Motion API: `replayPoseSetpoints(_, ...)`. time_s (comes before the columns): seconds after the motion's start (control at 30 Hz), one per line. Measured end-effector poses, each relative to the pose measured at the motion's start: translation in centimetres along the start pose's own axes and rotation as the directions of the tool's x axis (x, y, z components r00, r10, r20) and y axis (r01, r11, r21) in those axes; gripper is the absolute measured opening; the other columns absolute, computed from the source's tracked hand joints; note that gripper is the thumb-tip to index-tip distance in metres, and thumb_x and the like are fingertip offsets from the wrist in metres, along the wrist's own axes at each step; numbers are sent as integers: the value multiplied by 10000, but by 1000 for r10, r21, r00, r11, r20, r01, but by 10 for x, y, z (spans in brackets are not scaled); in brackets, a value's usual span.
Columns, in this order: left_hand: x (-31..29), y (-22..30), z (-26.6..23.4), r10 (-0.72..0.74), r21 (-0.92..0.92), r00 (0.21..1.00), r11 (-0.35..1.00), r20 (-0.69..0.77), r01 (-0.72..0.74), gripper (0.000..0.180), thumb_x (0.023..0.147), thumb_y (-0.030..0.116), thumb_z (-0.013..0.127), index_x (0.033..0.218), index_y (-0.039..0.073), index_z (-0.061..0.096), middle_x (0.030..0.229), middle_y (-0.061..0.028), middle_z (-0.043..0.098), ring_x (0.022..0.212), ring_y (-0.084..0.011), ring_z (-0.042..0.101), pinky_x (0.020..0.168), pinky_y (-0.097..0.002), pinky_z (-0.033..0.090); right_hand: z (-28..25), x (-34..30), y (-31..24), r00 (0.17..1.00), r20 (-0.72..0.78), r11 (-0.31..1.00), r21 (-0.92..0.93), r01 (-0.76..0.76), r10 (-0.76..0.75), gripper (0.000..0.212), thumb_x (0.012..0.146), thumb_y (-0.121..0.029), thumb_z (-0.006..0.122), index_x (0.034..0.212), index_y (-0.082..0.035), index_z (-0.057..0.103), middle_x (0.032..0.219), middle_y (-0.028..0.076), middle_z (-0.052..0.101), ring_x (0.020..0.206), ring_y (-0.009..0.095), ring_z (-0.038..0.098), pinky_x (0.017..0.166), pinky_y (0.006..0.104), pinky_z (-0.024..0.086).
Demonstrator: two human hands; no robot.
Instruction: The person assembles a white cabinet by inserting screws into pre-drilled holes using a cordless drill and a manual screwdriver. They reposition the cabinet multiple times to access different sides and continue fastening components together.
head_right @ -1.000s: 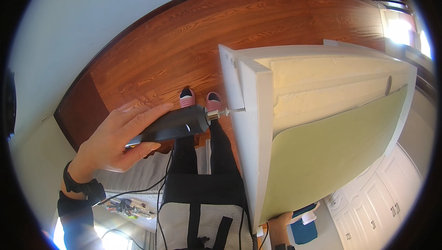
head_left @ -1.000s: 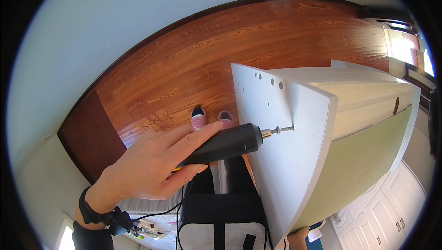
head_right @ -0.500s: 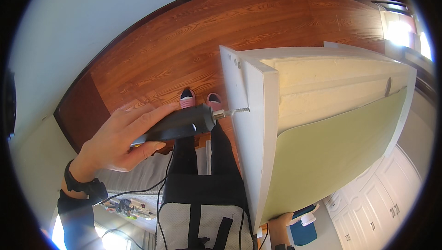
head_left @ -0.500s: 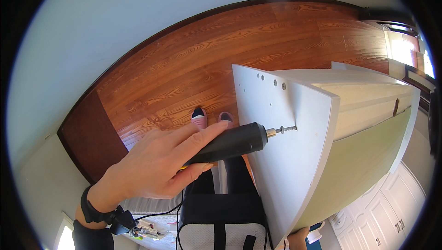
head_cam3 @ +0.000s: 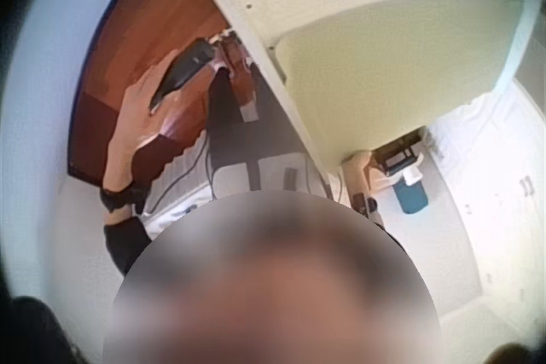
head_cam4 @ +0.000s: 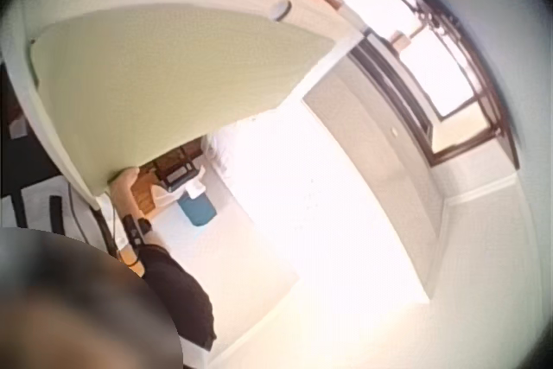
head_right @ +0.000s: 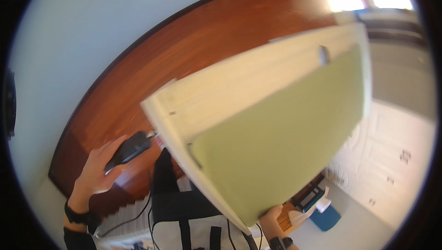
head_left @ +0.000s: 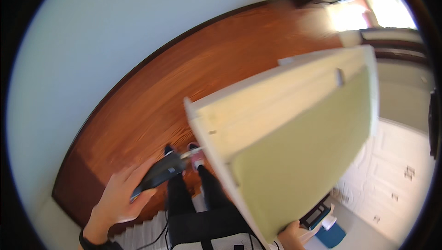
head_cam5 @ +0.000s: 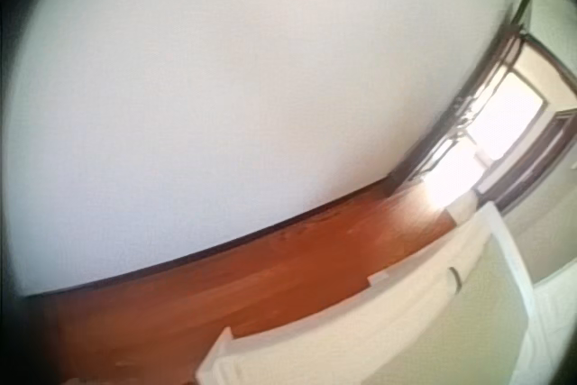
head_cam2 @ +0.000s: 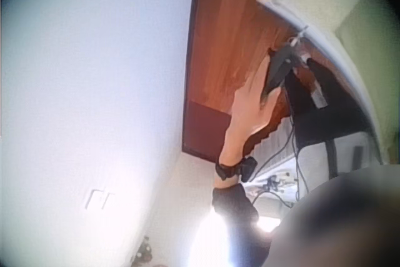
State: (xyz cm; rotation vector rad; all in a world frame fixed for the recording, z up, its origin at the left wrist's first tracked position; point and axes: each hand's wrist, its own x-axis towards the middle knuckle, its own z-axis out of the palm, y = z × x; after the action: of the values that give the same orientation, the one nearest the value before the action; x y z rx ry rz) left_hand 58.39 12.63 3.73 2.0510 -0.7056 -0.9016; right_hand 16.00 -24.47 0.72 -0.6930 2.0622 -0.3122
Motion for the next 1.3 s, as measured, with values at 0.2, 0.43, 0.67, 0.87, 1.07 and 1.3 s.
replayPoseSetpoints(0.2, 5, 10, -3, -35, -92, 999, 995, 1, 35, 603, 824, 113, 668, 1374, -19, 460, 1062, -256, 623, 917, -443, 627, 779, -436, 505, 18, -21, 5, 985, -153, 993, 80, 87, -74, 572, 977, -453, 337, 1295, -23, 542, 1322, 130, 572, 1144, 303, 575, 968, 432, 464)
replayPoseSetpoints(0.43, 25, 3, -29, 68, -75, 994, 995, 86, -62, 604, 834, 115, 669, 1378, -33, 451, 1036, -245, 635, 888, -401, 655, 774, -414, 519, 20, -17, 20, 946, -319, 991, 89, 96, -63, 584, 972, -453, 362, 1249, 21, 561, 1274, 166, 599, 1110, 314, 596, 940, 428, 474)
replayPoseSetpoints(0.67, 61, 10, -69, 88, 25, 976, 995, 200, -95, 583, 871, 151, 662, 1389, -12, 451, 1097, -262, 622, 941, -445, 635, 810, -428, 516, 24, -10, 35, 937, -335, 977, 142, 157, -102, 579, 967, -435, 364, 1243, 31, 567, 1265, 159, 606, 1111, 312, 593, 922, 417, 481)
replayPoseSetpoints(0.87, 85, 21, -79, 111, -1, 964, 993, 243, -114, 568, 908, 167, 639, 1420, 35, 429, 1100, -234, 614, 944, -441, 625, 808, -450, 509, 32, -20, 7, 957, -289, 980, 181, 77, -22, 540, 944, -403, 389, 1237, 8, 579, 1261, 137, 611, 1102, 308, 593, 923, 420, 482)
replayPoseSetpoints(1.07, 104, 32, -79, 145, 12, 973, 989, 180, -150, 578, 910, 185, 645, 1429, 61, 424, 1105, -215, 615, 938, -425, 626, 787, -441, 508, 30, -5, 3, 966, -249, 978, 173, 118, -72, 507, 943, -364, 386, 1219, 6, 596, 1264, 124, 611, 1091, 300, 595, 907, 402, 489)
replayPoseSetpoints(1.3, 138, 33, -82, 278, -70, 958, 959, 76, -273, 549, 896, 188, 644, 1393, 56, 452, 1057, -212, 632, 863, -420, 641, 751, -464, 524, 27, 29, 13, 995, -100, 966, 255, 30, -5, 475, 951, -302, 362, 1245, -3, 585, 1301, 122, 593, 1122, 296, 583, 933, 395, 485)
